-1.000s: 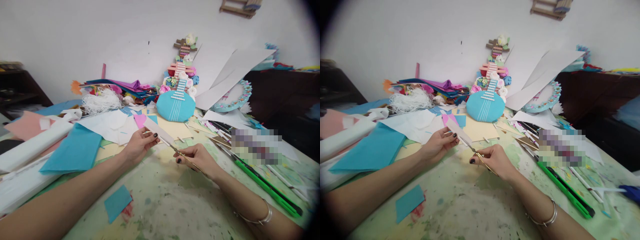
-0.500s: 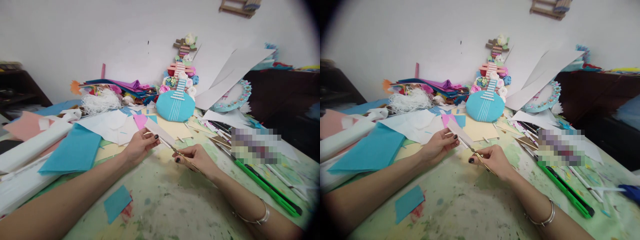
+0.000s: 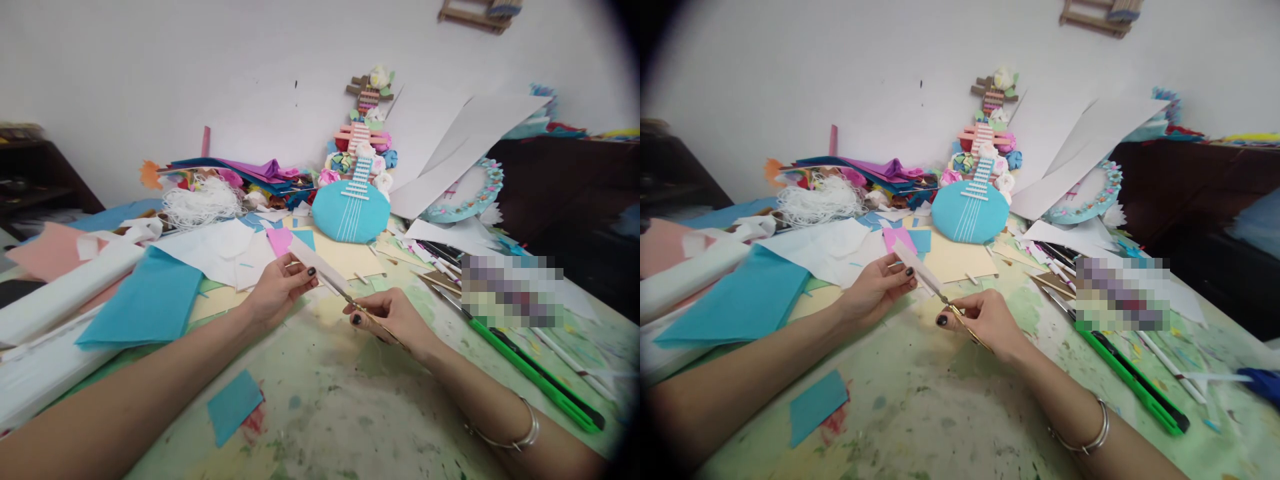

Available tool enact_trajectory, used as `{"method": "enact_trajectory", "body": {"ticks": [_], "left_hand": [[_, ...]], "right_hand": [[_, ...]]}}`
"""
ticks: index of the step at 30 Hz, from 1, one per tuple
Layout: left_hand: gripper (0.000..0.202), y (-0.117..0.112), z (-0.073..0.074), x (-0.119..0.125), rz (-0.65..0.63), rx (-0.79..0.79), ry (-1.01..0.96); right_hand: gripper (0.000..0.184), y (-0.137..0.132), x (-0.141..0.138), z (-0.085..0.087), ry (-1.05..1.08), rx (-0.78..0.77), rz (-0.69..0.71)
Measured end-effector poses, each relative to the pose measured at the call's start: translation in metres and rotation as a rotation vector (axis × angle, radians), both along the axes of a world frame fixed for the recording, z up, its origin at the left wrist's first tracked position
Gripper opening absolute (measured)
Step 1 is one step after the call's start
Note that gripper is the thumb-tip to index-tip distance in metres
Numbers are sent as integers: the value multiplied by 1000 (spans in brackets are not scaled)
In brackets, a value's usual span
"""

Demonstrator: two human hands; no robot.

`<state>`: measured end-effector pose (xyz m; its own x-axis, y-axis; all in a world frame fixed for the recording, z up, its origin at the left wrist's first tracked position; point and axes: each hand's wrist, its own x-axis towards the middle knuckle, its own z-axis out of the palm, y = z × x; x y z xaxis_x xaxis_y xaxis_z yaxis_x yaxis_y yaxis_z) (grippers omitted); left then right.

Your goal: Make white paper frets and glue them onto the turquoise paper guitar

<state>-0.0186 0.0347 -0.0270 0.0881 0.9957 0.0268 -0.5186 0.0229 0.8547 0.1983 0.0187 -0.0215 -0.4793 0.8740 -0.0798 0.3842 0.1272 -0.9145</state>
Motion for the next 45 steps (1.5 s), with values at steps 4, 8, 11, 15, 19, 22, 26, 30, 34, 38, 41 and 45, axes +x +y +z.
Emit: {"method": "enact_trajectory", "body": {"ticks": [4, 8, 11, 15, 19, 22, 26, 30, 34, 38, 41, 45], "left_hand": [[34, 0, 0, 0, 4, 5, -11], [34, -2, 0, 2, -5, -10, -13], [31, -3, -1, 3, -9, -18, -16], [31, -2, -3, 3, -9, -20, -21], [30, -2, -3, 2, -13, -19, -26], [29, -3, -3, 1, -32, -13, -12], [31, -5, -2, 2, -65, 3, 17], [32, -5, -2, 3, -67, 0, 20], [30, -5, -4, 2, -71, 6, 23], [31, -5, -5, 2, -73, 7, 31], [31, -5, -5, 3, -87, 16, 50], [30, -6, -5, 5, -87, 19, 69]], "right_hand": [[52, 0, 0, 0, -8, 0, -2], [50, -1, -1, 1, 7, -6, 9], [47, -2, -1, 2, 23, -13, 20], [45, -1, -2, 1, 16, -17, 18], [45, -1, -3, 1, 13, -30, 17], [45, -3, -3, 2, 34, -25, 11], [43, -4, -4, 3, 54, -21, 12], [40, -4, -4, 3, 52, -33, 16], [39, -3, -4, 4, 36, -11, 20], [40, -4, -5, 4, 38, -23, 6], [40, -4, -5, 2, 43, -27, -5], [41, -3, -4, 0, 24, -13, -5]]}}
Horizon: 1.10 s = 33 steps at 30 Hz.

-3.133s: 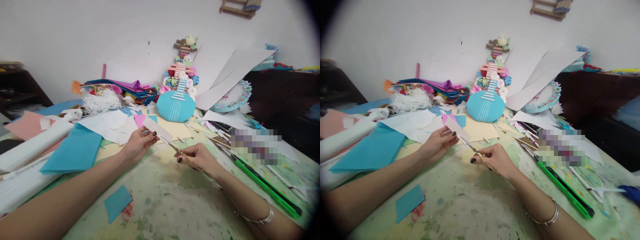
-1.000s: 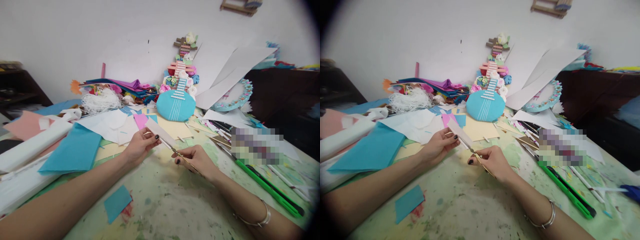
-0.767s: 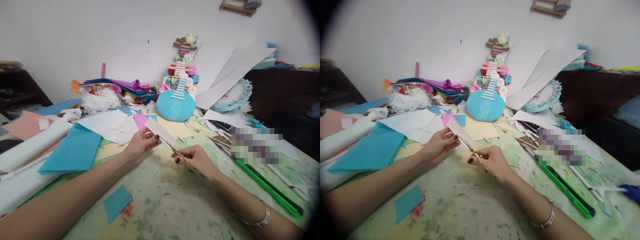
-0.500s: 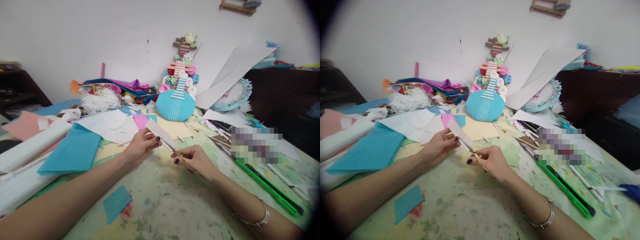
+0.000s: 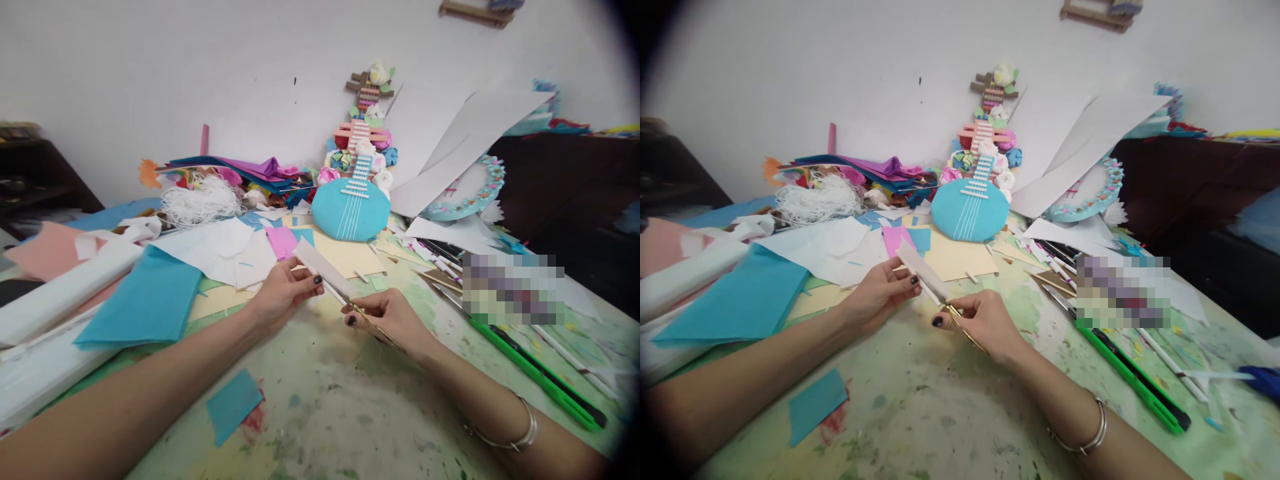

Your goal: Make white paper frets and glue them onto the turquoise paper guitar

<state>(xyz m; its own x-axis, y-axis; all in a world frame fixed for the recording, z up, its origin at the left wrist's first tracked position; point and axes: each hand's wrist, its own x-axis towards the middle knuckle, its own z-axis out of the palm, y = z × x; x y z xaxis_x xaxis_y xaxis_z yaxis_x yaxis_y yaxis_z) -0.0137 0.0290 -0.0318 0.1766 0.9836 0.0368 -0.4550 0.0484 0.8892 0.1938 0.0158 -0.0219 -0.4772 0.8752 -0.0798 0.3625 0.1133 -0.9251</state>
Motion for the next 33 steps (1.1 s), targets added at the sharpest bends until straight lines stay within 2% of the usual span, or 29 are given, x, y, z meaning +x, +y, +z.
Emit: {"method": "enact_trajectory", "body": {"ticks": [8, 17, 33], "left_hand": [[34, -2, 3, 0, 14, -17, 9], [36, -3, 4, 2, 19, -17, -2], [36, -6, 5, 4, -9, -12, 7]], "right_hand": [[41, -2, -2, 8, -62, 29, -8], [42, 0, 0, -2, -32, 26, 3], [42, -3, -4, 5, -11, -4, 4]]}}
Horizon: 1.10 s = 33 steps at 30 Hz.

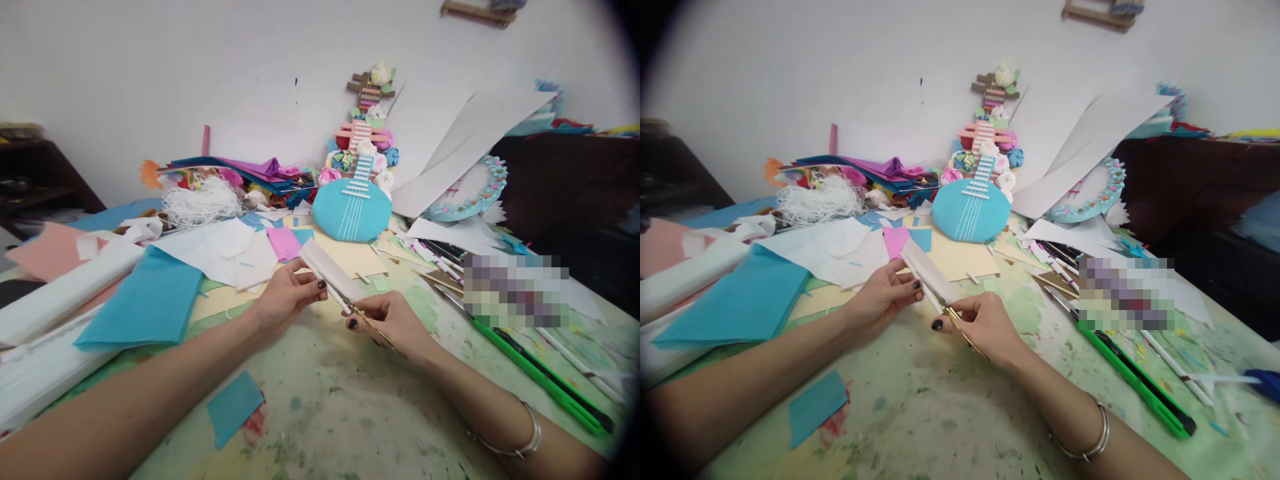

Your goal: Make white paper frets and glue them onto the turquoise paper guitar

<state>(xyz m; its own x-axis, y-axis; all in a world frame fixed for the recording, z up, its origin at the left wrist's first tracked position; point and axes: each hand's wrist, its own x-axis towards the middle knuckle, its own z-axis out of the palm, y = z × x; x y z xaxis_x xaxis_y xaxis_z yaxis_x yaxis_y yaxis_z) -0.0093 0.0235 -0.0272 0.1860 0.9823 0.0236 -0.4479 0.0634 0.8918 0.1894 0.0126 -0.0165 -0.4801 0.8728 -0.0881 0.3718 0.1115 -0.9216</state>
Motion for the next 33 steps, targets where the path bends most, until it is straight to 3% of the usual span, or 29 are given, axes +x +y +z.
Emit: {"method": "enact_trajectory", "body": {"ticks": [5, 9, 11, 33], "left_hand": [[42, 0, 1, 1, 1, -17, -1], [42, -1, -1, 1, -14, -18, 20], [40, -1, -1, 1, -19, -18, 26], [35, -2, -7, 2, -104, 10, 27]], "right_hand": [[42, 0, -4, 2, -60, -55, -76], [69, 1, -5, 2, -37, -82, -130], [74, 1, -5, 2, -24, -100, -140], [69, 1, -4, -3, 5, -83, -67]]}}
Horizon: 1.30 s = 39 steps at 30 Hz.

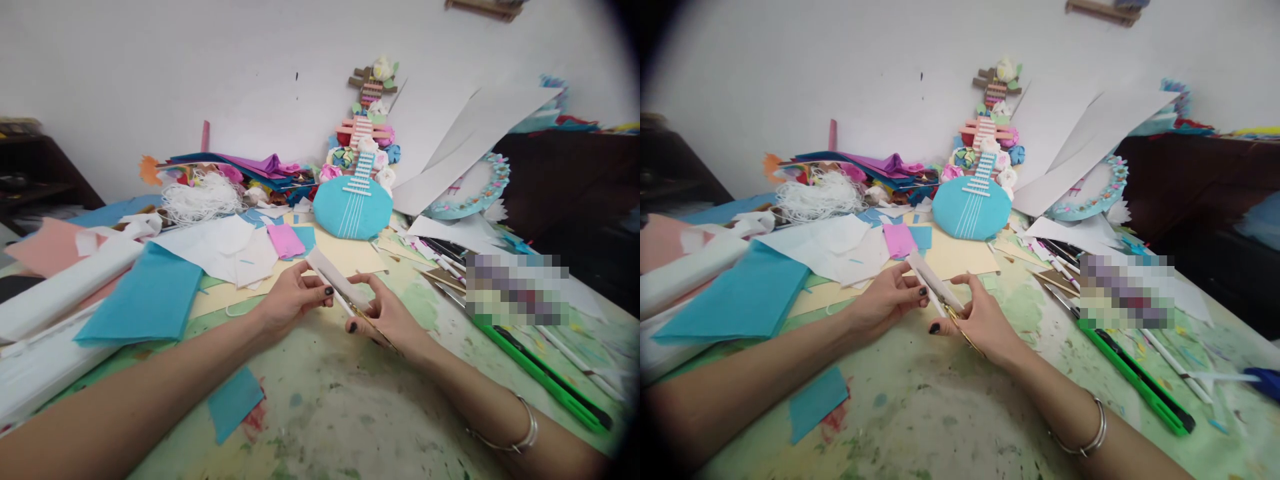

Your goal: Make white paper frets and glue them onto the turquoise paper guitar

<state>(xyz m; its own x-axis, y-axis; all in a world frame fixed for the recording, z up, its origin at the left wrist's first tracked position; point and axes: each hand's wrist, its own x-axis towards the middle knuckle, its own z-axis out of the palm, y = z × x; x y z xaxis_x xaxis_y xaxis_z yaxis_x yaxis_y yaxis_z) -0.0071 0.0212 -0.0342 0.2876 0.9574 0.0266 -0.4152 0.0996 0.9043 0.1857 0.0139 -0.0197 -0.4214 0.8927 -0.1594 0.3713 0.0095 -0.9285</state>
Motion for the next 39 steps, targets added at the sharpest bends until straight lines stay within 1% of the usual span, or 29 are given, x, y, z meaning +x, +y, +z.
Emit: {"method": "enact_trajectory", "body": {"ticks": [3, 7, 11, 14, 16, 20, 24, 29, 35, 39], "left_hand": [[36, 0, 1, 1, 0, -7, -3], [37, -1, 2, 1, 7, -18, 10], [39, -1, 3, 0, 20, 13, 61], [41, 0, 6, -2, 69, 75, 198], [37, 0, 7, -3, 119, 90, 257], [31, 2, 9, -5, 166, 22, 224], [28, 3, 6, -4, 136, 4, 166], [24, 2, 5, -3, 105, 6, 108], [20, 1, 7, -2, 49, 14, 115], [18, 1, 7, -2, 40, 20, 109]], "right_hand": [[66, -1, -1, 1, -28, 19, -8], [67, -2, -2, 4, -42, 26, -3], [65, -2, -2, 4, -21, 37, -14], [66, -1, -2, 3, -31, 54, -45], [66, -1, -2, 3, -41, 52, -60], [62, 0, -1, 3, -59, 70, -67], [58, 1, 1, 0, -74, 116, -34], [59, 2, 3, -2, -77, 129, -1], [56, 1, 4, -4, -44, 133, 22], [55, 0, 2, -3, -30, 123, 3]]}}
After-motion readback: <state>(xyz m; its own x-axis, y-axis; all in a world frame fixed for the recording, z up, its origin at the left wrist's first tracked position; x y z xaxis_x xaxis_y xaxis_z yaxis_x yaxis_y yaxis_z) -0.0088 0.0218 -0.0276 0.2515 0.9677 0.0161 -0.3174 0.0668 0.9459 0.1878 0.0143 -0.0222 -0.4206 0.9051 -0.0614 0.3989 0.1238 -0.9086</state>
